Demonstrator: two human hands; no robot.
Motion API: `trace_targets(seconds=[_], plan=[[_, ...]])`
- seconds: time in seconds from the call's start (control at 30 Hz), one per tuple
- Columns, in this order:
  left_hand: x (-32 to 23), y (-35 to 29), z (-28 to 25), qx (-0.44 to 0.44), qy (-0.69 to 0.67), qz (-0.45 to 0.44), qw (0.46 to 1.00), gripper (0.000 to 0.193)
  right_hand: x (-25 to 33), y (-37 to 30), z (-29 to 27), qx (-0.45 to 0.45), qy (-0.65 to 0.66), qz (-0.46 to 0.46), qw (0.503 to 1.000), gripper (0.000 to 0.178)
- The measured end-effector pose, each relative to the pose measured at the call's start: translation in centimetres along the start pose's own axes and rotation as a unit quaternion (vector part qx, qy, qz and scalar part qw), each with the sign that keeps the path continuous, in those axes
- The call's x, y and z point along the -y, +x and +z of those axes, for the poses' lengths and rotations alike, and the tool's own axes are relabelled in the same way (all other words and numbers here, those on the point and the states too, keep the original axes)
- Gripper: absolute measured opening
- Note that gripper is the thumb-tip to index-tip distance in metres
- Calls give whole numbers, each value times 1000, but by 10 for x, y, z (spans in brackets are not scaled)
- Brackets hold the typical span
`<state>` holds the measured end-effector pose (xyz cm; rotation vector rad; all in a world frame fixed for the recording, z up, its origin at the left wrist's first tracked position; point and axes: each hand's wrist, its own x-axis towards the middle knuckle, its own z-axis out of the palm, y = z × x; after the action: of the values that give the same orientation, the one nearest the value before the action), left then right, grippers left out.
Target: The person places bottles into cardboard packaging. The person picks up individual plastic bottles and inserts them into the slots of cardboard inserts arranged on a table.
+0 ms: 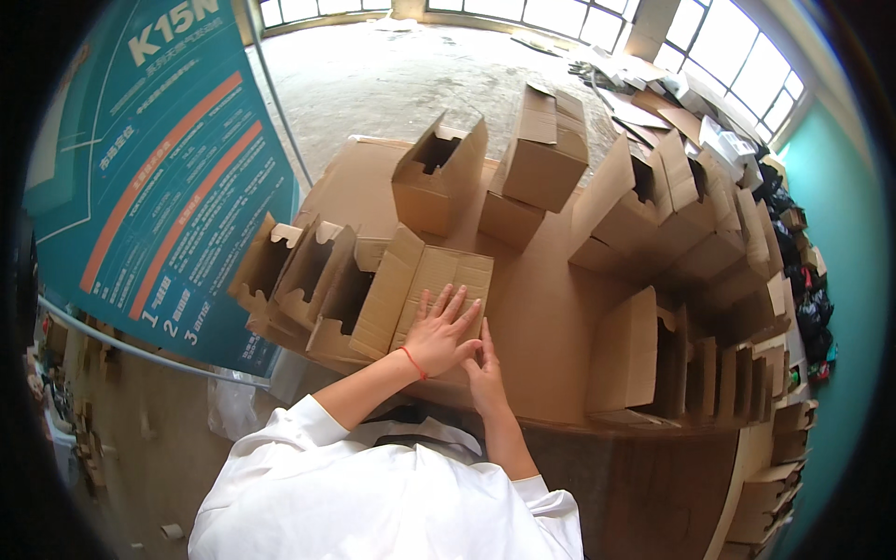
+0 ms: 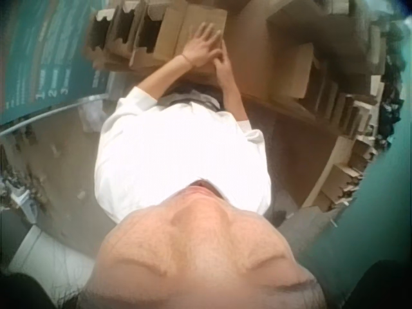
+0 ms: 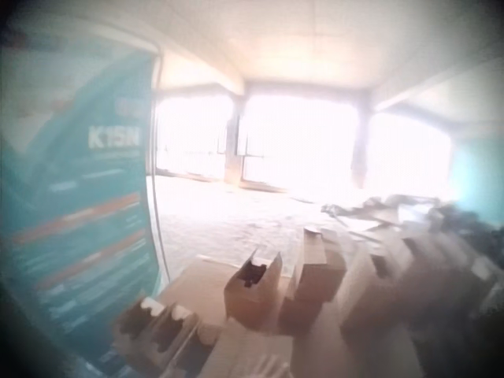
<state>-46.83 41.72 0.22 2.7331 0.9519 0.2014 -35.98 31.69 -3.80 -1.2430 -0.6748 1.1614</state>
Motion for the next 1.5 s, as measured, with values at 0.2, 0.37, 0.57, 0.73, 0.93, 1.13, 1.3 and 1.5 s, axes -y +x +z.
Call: trace_targets(seconds=[0.2,0.37,0.57,0.73,0.93,1.13,1.3,1.5], plan=[[3,2,7,4,-14,-6,1000,73,27,-10,-25,-44,-337,-130,931,67],[5,-1,4,-3,14,-10,1000,72,118,-35,-121,-448,-652,-185,583,67],[-1,1,1,5,4,-3,1000,72,138,-60,-171,-371,-531,-45,760,27],[2,1,3,-10,8,-5,1000,70,128,-30,-67,-173,-476,-100,856,12],[6,3,7,-29,-45,-3,999,70,104,-7,-1,-87,-425,-166,886,14],[-26,16,-21,-56,-318,-27,946,65,106,-13,7,-18,-417,-139,898,17],[-11,24,-7,-17,-296,-10,955,61,105,-38,-14,-79,-523,-248,812,34],[-11,9,6,-173,-200,39,964,53,96,-69,-59,-265,-729,-95,624,70]])
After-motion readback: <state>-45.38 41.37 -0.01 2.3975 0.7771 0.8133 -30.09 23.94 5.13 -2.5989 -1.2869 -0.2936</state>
